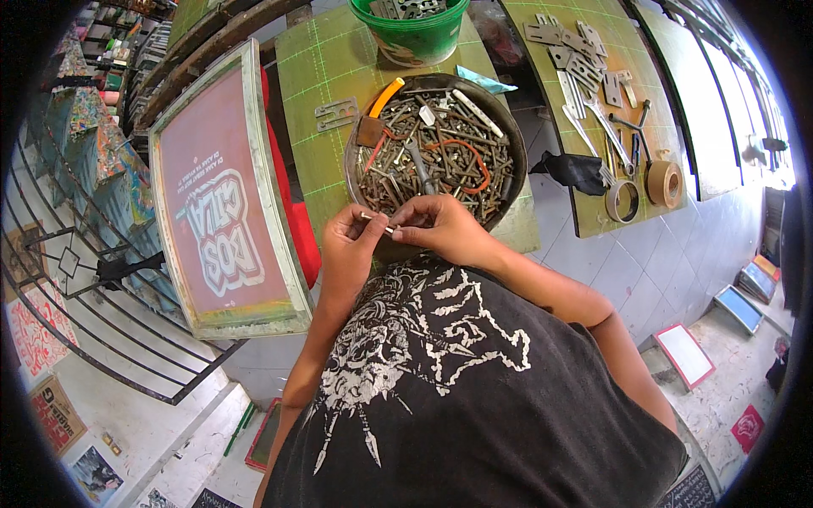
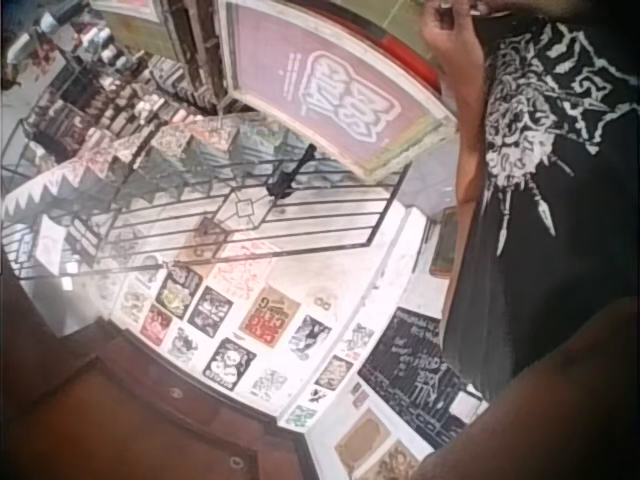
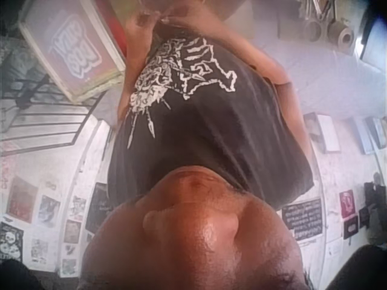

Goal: The person picks up a screen printing frame, positions it on a work surface, and then sorts through a container of screws and hardware by hand, selecting a specific piece to attach to the frame.

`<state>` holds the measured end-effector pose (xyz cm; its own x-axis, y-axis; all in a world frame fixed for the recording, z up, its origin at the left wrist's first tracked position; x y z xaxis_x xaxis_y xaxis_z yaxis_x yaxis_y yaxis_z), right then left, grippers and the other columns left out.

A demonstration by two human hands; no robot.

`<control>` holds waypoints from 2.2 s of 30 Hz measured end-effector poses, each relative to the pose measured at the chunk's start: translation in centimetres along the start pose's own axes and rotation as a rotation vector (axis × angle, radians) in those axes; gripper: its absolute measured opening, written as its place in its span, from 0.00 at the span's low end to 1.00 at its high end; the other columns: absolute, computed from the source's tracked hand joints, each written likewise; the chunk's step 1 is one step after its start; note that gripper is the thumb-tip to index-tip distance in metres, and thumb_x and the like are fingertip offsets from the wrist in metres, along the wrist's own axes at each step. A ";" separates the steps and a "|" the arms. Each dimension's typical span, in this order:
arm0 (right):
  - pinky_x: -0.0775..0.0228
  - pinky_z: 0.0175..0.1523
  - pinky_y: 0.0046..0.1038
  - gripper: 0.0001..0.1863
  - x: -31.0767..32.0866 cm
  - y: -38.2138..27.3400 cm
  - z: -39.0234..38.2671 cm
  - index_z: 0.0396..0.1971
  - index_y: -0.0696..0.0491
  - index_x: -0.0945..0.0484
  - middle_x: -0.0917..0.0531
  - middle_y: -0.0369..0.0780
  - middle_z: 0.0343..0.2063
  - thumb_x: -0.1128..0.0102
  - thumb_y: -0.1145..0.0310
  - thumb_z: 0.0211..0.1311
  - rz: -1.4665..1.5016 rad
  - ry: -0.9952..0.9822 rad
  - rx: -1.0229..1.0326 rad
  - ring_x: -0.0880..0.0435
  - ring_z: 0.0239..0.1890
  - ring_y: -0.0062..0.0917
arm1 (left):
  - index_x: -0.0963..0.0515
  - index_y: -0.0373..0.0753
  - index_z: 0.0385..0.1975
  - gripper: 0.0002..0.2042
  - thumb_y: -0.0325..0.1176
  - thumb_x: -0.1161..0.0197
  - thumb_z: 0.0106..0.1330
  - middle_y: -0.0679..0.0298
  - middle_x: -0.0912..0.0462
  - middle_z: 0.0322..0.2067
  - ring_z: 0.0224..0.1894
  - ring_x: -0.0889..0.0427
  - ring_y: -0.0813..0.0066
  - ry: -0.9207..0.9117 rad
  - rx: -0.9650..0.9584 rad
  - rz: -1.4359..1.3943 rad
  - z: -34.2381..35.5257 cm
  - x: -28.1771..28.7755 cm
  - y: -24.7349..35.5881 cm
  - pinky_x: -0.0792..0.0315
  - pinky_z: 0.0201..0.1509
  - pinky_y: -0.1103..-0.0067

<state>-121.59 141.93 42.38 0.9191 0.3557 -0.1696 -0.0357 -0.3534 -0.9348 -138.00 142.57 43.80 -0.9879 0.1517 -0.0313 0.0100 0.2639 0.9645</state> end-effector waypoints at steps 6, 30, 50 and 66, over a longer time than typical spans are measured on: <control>0.27 0.40 0.30 0.10 -0.2 -1.4 -1.0 0.31 0.59 0.20 0.17 0.43 0.31 0.33 0.71 0.48 -0.404 0.176 0.341 0.18 0.35 0.33 | 0.31 0.39 0.21 0.10 0.28 0.40 0.64 0.76 0.32 0.20 0.22 0.37 0.92 0.054 -0.022 0.020 -0.1 -0.4 -0.4 0.42 0.25 0.88; 0.24 0.34 0.37 0.09 8.1 -3.1 12.6 0.25 0.52 0.19 0.16 0.44 0.27 0.51 0.70 0.55 -1.434 0.422 0.305 0.16 0.31 0.38 | 0.29 0.38 0.25 0.07 0.28 0.45 0.67 0.69 0.30 0.18 0.20 0.33 0.83 0.183 -0.017 -0.192 -0.2 2.2 -1.8 0.39 0.25 0.84; 0.32 0.28 0.16 0.02 5.4 -1.4 3.7 0.33 0.48 0.26 0.25 0.26 0.25 0.46 0.67 0.64 0.673 -0.038 -0.204 0.27 0.23 0.11 | 0.30 0.39 0.35 0.06 0.34 0.49 0.70 0.65 0.23 0.29 0.31 0.20 0.76 -0.046 0.108 -0.233 3.6 0.1 1.2 0.24 0.33 0.82; 0.32 0.38 0.27 0.11 16.2 -5.7 1.4 0.34 0.58 0.24 0.20 0.42 0.25 0.44 0.65 0.60 -0.702 0.548 0.358 0.23 0.29 0.25 | 0.30 0.41 0.33 0.07 0.36 0.47 0.70 0.65 0.24 0.26 0.26 0.22 0.76 0.022 0.182 -0.290 -0.7 1.9 -3.3 0.27 0.29 0.80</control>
<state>-107.03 150.97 44.51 0.8293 -0.1007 0.5496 0.5582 0.1041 -0.8232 -140.01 141.35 40.71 -0.9569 0.0251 -0.2894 -0.2462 0.4587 0.8538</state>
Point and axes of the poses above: each hand's wrist, its own z-axis towards the middle knuckle, its own x-axis out of the back of the hand, y = z × x, the point moved 3 cm from there along z, towards the middle knuckle
